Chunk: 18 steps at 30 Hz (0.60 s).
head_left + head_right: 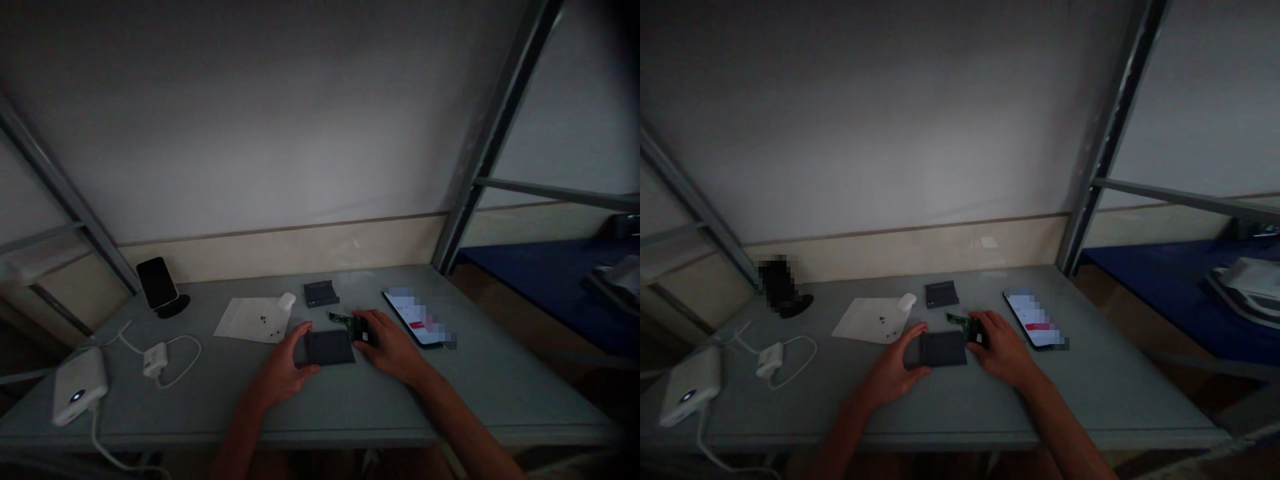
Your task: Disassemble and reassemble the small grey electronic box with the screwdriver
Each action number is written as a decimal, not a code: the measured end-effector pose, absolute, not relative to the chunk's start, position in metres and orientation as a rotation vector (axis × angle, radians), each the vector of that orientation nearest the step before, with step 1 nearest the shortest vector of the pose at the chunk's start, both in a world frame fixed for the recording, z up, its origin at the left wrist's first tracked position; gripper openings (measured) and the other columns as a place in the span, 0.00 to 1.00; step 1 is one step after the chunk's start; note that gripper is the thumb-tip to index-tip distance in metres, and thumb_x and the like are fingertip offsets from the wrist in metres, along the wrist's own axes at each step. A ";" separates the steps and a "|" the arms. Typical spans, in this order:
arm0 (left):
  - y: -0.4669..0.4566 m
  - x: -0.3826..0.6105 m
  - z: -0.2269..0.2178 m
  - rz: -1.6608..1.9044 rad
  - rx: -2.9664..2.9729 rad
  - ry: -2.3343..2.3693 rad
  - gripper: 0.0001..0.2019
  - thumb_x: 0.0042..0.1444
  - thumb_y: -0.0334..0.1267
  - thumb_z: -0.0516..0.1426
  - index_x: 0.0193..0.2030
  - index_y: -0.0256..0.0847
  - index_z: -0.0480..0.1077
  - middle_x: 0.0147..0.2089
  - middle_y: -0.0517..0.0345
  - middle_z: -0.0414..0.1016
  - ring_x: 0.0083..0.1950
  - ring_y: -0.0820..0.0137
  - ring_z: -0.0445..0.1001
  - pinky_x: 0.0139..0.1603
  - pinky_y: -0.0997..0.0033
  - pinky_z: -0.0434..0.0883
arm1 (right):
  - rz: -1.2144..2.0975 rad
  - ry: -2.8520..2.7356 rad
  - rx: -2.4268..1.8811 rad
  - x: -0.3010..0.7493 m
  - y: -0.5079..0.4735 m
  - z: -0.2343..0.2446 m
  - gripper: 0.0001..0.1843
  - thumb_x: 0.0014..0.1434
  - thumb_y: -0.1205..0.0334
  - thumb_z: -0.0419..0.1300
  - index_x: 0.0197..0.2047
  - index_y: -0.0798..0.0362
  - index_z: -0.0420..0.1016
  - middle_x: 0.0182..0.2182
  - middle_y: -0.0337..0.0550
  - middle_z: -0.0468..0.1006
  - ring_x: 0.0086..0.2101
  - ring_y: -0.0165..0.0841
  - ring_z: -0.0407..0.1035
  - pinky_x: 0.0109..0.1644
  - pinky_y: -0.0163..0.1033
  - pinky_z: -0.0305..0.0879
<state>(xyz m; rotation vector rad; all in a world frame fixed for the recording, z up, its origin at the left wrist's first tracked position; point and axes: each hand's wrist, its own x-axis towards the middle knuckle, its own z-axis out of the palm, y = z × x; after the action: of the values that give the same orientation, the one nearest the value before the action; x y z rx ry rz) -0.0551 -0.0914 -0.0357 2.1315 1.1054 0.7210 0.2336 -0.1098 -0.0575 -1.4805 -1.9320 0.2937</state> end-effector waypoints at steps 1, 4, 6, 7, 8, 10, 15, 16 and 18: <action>-0.091 -0.055 -0.036 0.726 2.127 1.102 0.38 0.52 0.36 0.65 0.70 0.47 0.58 0.71 0.50 0.62 0.71 0.59 0.61 0.73 0.54 0.56 | 0.288 -1.938 -1.475 0.233 -0.110 -0.058 0.30 0.58 0.58 0.64 0.63 0.51 0.65 0.56 0.52 0.71 0.56 0.45 0.66 0.63 0.52 0.61; -0.091 -0.054 -0.036 0.734 2.116 1.091 0.39 0.51 0.35 0.66 0.69 0.48 0.59 0.71 0.51 0.62 0.71 0.58 0.61 0.74 0.53 0.55 | 0.277 -1.939 -1.477 0.233 -0.111 -0.058 0.33 0.58 0.58 0.64 0.65 0.50 0.64 0.58 0.52 0.70 0.58 0.45 0.65 0.64 0.53 0.60; -0.092 -0.054 -0.035 0.735 2.109 1.093 0.39 0.51 0.34 0.66 0.69 0.48 0.59 0.71 0.51 0.62 0.71 0.58 0.61 0.74 0.53 0.55 | 0.279 -1.932 -1.486 0.233 -0.111 -0.058 0.32 0.58 0.59 0.64 0.65 0.50 0.64 0.57 0.52 0.71 0.57 0.45 0.66 0.63 0.53 0.61; -0.092 -0.054 -0.034 0.735 2.104 1.093 0.39 0.51 0.34 0.66 0.70 0.48 0.58 0.71 0.51 0.62 0.71 0.58 0.61 0.74 0.54 0.55 | 0.279 -1.924 -1.490 0.233 -0.111 -0.057 0.31 0.58 0.59 0.64 0.64 0.50 0.65 0.56 0.52 0.71 0.57 0.45 0.66 0.63 0.53 0.61; -0.092 -0.054 -0.034 0.733 2.098 1.089 0.40 0.51 0.35 0.66 0.70 0.48 0.57 0.70 0.50 0.63 0.71 0.58 0.61 0.73 0.54 0.55 | 0.279 -1.909 -1.494 0.233 -0.110 -0.057 0.31 0.57 0.59 0.64 0.63 0.50 0.66 0.55 0.51 0.72 0.56 0.45 0.67 0.63 0.54 0.61; -0.092 -0.054 -0.033 0.726 2.085 1.077 0.42 0.51 0.36 0.67 0.71 0.48 0.56 0.69 0.49 0.64 0.70 0.57 0.62 0.72 0.53 0.57 | 0.280 -1.863 -1.492 0.233 -0.110 -0.055 0.29 0.57 0.59 0.65 0.62 0.50 0.68 0.54 0.51 0.74 0.55 0.46 0.68 0.63 0.55 0.62; -0.092 -0.054 -0.033 0.723 2.055 1.094 0.44 0.50 0.37 0.68 0.72 0.48 0.54 0.68 0.47 0.66 0.69 0.56 0.64 0.71 0.52 0.59 | 0.406 -1.832 -1.331 0.230 -0.116 -0.048 0.26 0.58 0.59 0.63 0.60 0.48 0.69 0.54 0.50 0.75 0.55 0.45 0.69 0.61 0.54 0.64; -0.092 -0.054 -0.034 0.725 2.056 1.091 0.44 0.50 0.37 0.68 0.72 0.48 0.53 0.68 0.46 0.65 0.70 0.56 0.64 0.71 0.52 0.59 | 0.433 -1.851 -1.308 0.228 -0.118 -0.046 0.25 0.58 0.59 0.64 0.59 0.47 0.70 0.54 0.49 0.75 0.54 0.45 0.70 0.61 0.53 0.64; -0.091 -0.055 -0.037 0.731 2.058 1.083 0.44 0.50 0.37 0.68 0.72 0.47 0.53 0.69 0.46 0.65 0.70 0.57 0.63 0.71 0.52 0.58 | 0.465 -1.897 -1.294 0.224 -0.121 -0.042 0.26 0.57 0.59 0.65 0.58 0.47 0.71 0.53 0.48 0.76 0.53 0.45 0.70 0.60 0.52 0.65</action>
<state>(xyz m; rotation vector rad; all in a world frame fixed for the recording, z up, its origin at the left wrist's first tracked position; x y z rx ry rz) -0.0549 -0.0914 -0.0372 2.0585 1.0827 0.7309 0.2239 -0.1214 -0.0421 -1.2942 -1.8972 0.4652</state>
